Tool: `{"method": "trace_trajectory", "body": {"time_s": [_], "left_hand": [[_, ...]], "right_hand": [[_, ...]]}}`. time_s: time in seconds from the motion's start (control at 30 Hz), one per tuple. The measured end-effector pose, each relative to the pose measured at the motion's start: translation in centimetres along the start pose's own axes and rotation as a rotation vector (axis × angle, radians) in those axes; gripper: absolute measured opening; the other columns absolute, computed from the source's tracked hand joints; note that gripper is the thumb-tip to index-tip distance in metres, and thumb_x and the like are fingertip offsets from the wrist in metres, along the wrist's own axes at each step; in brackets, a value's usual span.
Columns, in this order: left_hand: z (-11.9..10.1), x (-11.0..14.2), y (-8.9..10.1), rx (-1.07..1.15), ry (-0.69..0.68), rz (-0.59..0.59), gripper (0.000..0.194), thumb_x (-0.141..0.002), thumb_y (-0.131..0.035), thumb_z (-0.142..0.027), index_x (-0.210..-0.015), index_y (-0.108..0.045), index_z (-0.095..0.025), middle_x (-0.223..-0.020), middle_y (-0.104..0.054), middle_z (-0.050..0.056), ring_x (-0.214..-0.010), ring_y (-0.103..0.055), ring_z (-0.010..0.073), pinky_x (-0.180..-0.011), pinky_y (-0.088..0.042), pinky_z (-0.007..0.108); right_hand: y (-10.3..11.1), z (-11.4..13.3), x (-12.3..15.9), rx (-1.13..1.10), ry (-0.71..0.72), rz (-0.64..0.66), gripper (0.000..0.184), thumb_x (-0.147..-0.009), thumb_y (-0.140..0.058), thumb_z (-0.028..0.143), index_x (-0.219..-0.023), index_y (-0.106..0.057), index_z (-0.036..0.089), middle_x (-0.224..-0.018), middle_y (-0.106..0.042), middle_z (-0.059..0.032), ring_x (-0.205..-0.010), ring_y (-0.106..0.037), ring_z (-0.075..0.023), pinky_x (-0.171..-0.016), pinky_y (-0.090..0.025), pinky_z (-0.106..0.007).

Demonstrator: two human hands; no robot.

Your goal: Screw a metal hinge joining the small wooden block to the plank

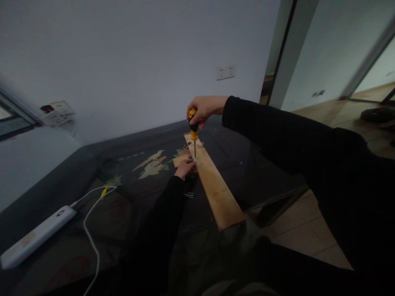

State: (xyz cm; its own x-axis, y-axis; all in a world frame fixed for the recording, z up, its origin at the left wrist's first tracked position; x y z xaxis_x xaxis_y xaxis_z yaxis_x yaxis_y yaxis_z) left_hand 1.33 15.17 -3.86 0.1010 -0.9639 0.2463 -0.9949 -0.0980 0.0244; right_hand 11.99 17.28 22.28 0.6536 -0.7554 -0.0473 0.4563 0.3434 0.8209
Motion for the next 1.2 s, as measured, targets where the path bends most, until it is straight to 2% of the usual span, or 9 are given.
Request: {"method": "trace_trajectory", "body": {"time_s": [0.2,0.33,0.53,0.67,0.73,0.83,1.03,1.1,1.2], "left_hand": [[-0.2,0.3,-0.3,-0.021,0.03,0.006,0.004,-0.077,-0.069,-0.009,-0.076,-0.065,-0.008,-0.062,-0.066,0.004,-0.047,-0.061,0.01,-0.051,-0.053,0.021],[-0.3,0.3,-0.3,-0.016,0.026,0.005,0.005,-0.077,-0.07,-0.009,-0.076,-0.065,-0.008,-0.063,-0.067,0.005,-0.048,-0.062,0.0099,-0.053,-0.054,0.021],[-0.1,0.2,-0.3,-0.012,0.032,0.027,0.006,-0.08,-0.07,-0.012,-0.081,-0.065,-0.007,-0.069,-0.069,0.008,-0.052,-0.064,0.0105,-0.054,-0.055,0.02],[-0.1,0.1,-0.2,-0.031,0.017,0.035,0.007,-0.08,-0.07,-0.013,-0.079,-0.066,-0.008,-0.071,-0.07,0.008,-0.052,-0.063,0.0096,-0.053,-0.055,0.019],[-0.1,0.1,-0.1,-0.035,0.016,0.029,0.007,-0.08,-0.07,-0.013,-0.078,-0.065,-0.008,-0.069,-0.069,0.007,-0.051,-0.062,0.0096,-0.054,-0.055,0.02],[-0.1,0.1,0.1,-0.031,0.022,0.016,0.009,-0.079,-0.072,-0.014,-0.078,-0.065,-0.008,-0.068,-0.069,0.007,-0.051,-0.062,0.0098,-0.054,-0.055,0.021],[-0.3,0.0,-0.2,-0.029,0.02,0.015,0.009,-0.077,-0.072,-0.012,-0.077,-0.064,-0.008,-0.065,-0.068,0.006,-0.051,-0.062,0.0101,-0.055,-0.055,0.021],[-0.3,0.0,-0.2,-0.034,0.022,0.013,0.007,-0.079,-0.071,-0.011,-0.078,-0.064,-0.008,-0.064,-0.067,0.005,-0.05,-0.062,0.0098,-0.054,-0.055,0.021],[-0.2,0.0,-0.3,-0.037,0.022,0.012,0.007,-0.08,-0.069,-0.011,-0.079,-0.063,-0.008,-0.064,-0.067,0.005,-0.05,-0.061,0.0095,-0.053,-0.055,0.02]], "right_hand": [[1.3,0.3,0.2,0.211,0.001,-0.235,0.042,-0.074,-0.077,0.038,-0.097,-0.069,0.004,-0.076,-0.069,-0.0111,-0.068,-0.067,-0.0177,-0.057,-0.052,-0.023],[1.4,0.1,0.5,0.125,0.02,-0.299,0.035,-0.076,-0.075,0.029,-0.099,-0.068,0.005,-0.081,-0.069,-0.011,-0.068,-0.065,-0.0162,-0.057,-0.053,-0.023],[0.5,-1.2,0.3,-0.089,0.025,-0.139,0.037,-0.078,-0.073,0.037,-0.101,-0.068,0.008,-0.079,-0.07,-0.009,-0.061,-0.065,-0.0136,-0.056,-0.055,-0.023],[-0.5,-1.6,0.5,-0.116,-0.032,0.048,0.045,-0.074,-0.077,0.039,-0.108,-0.066,0.011,-0.085,-0.071,-0.0056,-0.069,-0.068,-0.0134,-0.062,-0.056,-0.024],[-0.7,-1.4,0.6,-0.102,-0.038,0.074,0.046,-0.074,-0.076,0.039,-0.11,-0.065,0.012,-0.087,-0.071,-0.0041,-0.07,-0.068,-0.0129,-0.064,-0.056,-0.025],[-0.3,-1.0,0.4,-0.032,-0.02,0.001,0.049,-0.072,-0.078,0.041,-0.109,-0.066,0.012,-0.085,-0.071,-0.0048,-0.069,-0.067,-0.0137,-0.063,-0.055,-0.025],[1.3,-0.1,0.3,0.355,-0.015,-0.289,0.043,-0.078,-0.071,0.043,-0.096,-0.069,0.004,-0.079,-0.07,-0.0146,-0.077,-0.067,-0.0211,-0.064,-0.051,-0.026],[1.3,0.2,0.3,0.367,0.005,-0.321,0.037,-0.08,-0.07,0.038,-0.097,-0.069,0.004,-0.086,-0.071,-0.0161,-0.078,-0.068,-0.0205,-0.065,-0.051,-0.025],[0.9,0.3,0.3,0.25,0.035,-0.293,0.031,-0.079,-0.07,0.028,-0.102,-0.068,0.006,-0.093,-0.071,-0.0145,-0.069,-0.067,-0.0163,-0.061,-0.051,-0.024]]}}
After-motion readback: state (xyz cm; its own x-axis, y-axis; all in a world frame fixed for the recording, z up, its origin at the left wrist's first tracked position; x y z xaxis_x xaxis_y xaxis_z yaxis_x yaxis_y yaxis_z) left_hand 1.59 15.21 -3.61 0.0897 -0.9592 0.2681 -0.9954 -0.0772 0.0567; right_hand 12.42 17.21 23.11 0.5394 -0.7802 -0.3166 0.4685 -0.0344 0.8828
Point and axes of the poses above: each hand's wrist, its own x-axis away from the middle knuckle, its own y-axis out of the back of the hand, z = x × y, the point moved 10 cm from there along -x, towards the middle knuckle
